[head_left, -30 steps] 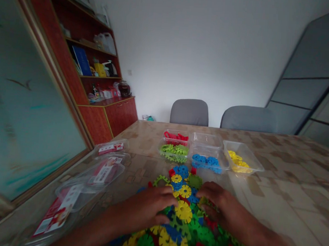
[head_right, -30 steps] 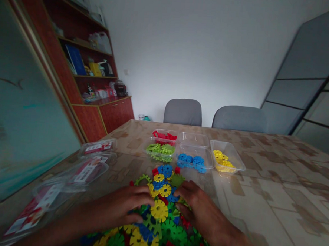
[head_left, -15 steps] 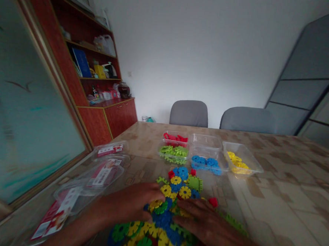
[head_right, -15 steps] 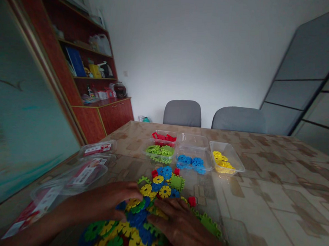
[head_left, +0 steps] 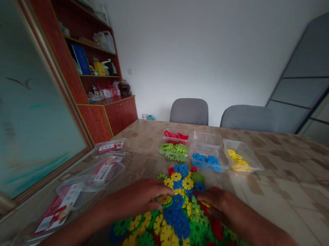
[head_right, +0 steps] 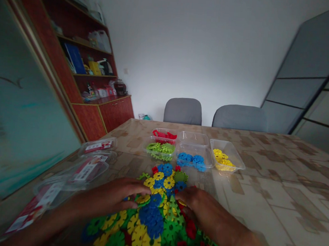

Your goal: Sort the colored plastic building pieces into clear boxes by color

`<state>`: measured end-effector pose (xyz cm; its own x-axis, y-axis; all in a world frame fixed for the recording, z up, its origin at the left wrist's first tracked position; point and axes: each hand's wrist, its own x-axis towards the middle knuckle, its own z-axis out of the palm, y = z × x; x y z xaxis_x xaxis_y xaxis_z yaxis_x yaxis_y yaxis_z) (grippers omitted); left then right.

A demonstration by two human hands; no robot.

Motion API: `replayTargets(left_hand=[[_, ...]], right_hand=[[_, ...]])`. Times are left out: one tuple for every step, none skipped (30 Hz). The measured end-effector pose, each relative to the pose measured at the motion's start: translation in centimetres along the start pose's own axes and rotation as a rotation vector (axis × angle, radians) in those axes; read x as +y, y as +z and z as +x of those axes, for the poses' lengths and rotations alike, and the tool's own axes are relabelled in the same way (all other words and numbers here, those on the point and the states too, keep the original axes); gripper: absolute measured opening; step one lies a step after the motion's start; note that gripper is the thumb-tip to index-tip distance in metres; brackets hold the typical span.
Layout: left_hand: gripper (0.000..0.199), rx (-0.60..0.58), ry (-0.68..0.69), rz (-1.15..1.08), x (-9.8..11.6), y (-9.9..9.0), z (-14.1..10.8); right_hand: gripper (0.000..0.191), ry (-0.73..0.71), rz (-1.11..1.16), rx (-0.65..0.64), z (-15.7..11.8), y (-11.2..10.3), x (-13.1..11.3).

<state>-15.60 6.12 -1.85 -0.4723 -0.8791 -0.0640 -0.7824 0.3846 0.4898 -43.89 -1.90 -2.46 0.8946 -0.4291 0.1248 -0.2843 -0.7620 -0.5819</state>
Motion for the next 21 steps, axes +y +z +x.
replayTargets(left_hand=[[0.038,0.009,-0.014,-0.003,-0.3,-0.2,0.0],[0.033,0.012,-0.021,-0.007,-0.6,-0.4,0.0],[0.027,0.006,-0.023,-0.016,-0.9,-0.6,0.0],[0.022,-0.004,-0.021,-0.027,-1.1,-0.8,0.0],[0.021,-0.013,-0.014,-0.039,-1.2,-0.9,0.0],[0.02,-0.014,-0.007,-0.045,-1.3,-0.9,0.0],[0.022,-0.01,-0.001,-0.042,-1.4,-1.0,0.0],[0.024,-0.004,-0.004,-0.032,-1.4,-0.9,0.0],[0.028,-0.007,-0.011,-0.018,-1.4,-0.8,0.0],[0.032,-0.019,-0.014,-0.006,-1.4,-0.7,0.0],[0.037,-0.037,-0.015,0.003,-1.4,-0.6,0.0],[0.042,-0.055,-0.018,0.007,-1.4,-0.5,0.1],[0.048,-0.069,-0.018,0.008,-1.3,-0.5,0.1],[0.051,-0.076,-0.019,0.01,-1.2,-0.5,0.0],[0.052,-0.079,-0.02,0.015,-1.0,-0.6,0.0],[0.05,-0.077,-0.022,0.021,-0.8,-0.7,-0.2],[0.046,-0.074,-0.024,0.028,-0.5,-0.9,-0.4],[0.04,-0.072,-0.032,0.036,-0.1,-1.1,-0.7],[0.035,-0.075,-0.044,0.047,0.3,-1.3,-1.0],[0.032,-0.096,-0.061,0.063,0.7,-1.4,-1.3],[0.031,-0.13,-0.082,0.085,1.2,-1.5,-1.7]], right_hand=[[0.02,0.006,0.021,0.001,0.1,-0.1,0.4],[0.019,0.01,0.047,0.0,0.1,-0.2,0.7],[0.02,0.014,0.074,0.0,0.1,-0.3,1.0],[0.022,0.018,0.096,0.005,0.2,-0.4,1.3],[0.025,0.02,0.112,0.012,0.2,-0.4,1.5],[0.026,0.019,0.119,0.022,0.2,-0.4,1.7],[0.027,0.016,0.118,0.035,0.2,-0.4,1.8],[0.027,0.016,0.113,0.044,0.1,-0.4,2.0],[0.026,0.014,0.105,0.049,0.1,-0.4,2.1],[0.026,0.012,0.093,0.049,0.1,-0.3,2.3],[0.025,0.009,0.079,0.044,0.0,-0.2,2.5],[0.023,0.006,0.06,0.042,0.0,-0.1,2.6],[0.022,0.007,0.033,0.046,-0.1,0.0,2.8],[0.022,0.009,-0.002,0.063,-0.1,0.0,2.9],[0.022,0.015,-0.044,0.094,-0.2,0.1,2.9],[0.022,0.026,-0.082,0.122,-0.3,0.1,2.8],[0.021,0.034,-0.108,0.14,-0.3,0.1,2.6],[0.02,0.037,-0.118,0.141,-0.4,0.1,2.2],[0.019,0.036,-0.111,0.123,-0.5,0.1,1.7],[0.019,0.029,-0.093,0.089,-0.6,0.2,1.2],[0.019,0.018,-0.067,0.047,-0.7,0.4,0.6]])
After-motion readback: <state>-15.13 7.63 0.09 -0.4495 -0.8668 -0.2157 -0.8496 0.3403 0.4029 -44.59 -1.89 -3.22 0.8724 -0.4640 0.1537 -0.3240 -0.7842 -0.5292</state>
